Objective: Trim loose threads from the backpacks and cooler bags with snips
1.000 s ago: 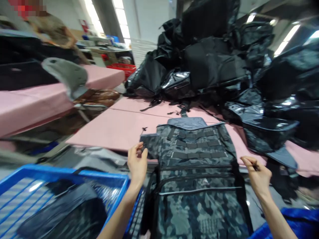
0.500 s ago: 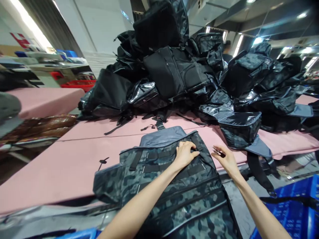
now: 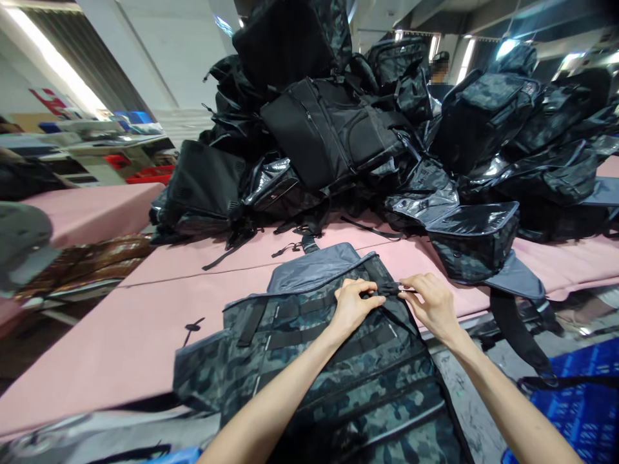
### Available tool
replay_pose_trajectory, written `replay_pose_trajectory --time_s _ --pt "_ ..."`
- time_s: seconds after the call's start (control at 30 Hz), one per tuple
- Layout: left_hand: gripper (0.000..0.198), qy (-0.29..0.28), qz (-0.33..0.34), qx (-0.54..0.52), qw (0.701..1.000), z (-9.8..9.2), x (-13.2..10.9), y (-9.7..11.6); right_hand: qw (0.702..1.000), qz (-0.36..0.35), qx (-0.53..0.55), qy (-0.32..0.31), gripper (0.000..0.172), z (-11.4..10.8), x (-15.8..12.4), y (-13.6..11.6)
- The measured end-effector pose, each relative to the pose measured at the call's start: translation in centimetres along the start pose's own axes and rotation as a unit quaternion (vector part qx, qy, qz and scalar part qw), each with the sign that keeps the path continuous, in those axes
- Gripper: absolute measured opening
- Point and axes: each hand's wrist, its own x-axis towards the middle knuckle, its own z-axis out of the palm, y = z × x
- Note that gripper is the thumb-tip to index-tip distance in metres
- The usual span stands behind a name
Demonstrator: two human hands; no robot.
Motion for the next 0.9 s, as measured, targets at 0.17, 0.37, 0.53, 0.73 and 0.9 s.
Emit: replay_pose_trajectory --time_s 0.17,0.37,0.53,0.73,0.9 --pt "0.014 -0.004 0.030 -0.001 1.000 -0.3 0.2 -0.3 0.994 -0.085 0.007 -0.064 0.015 0.0 1.6 1.3" --pt "0.014 0.003 0.067 -0.019 0.998 -0.1 0.5 -1.1 0.989 -0.118 0.036 -0.079 0.020 -0.7 3.2 2.1" --pt "0.013 0.009 0.070 -0.025 0.997 0.0 0.5 -1.4 0.983 -0.142 -0.003 -0.113 0.017 -1.0 3.7 2.1" --pt "0.012 0.012 0.069 -0.034 0.997 0.0 0.3 -1.5 0.985 -0.114 0.073 -0.106 0.017 0.1 3.1 2.4" --pt "0.010 0.013 0.073 -0.044 0.996 -0.1 0.1 -1.3 0.977 -0.059 0.172 -0.111 0.019 0.8 2.9 2.7"
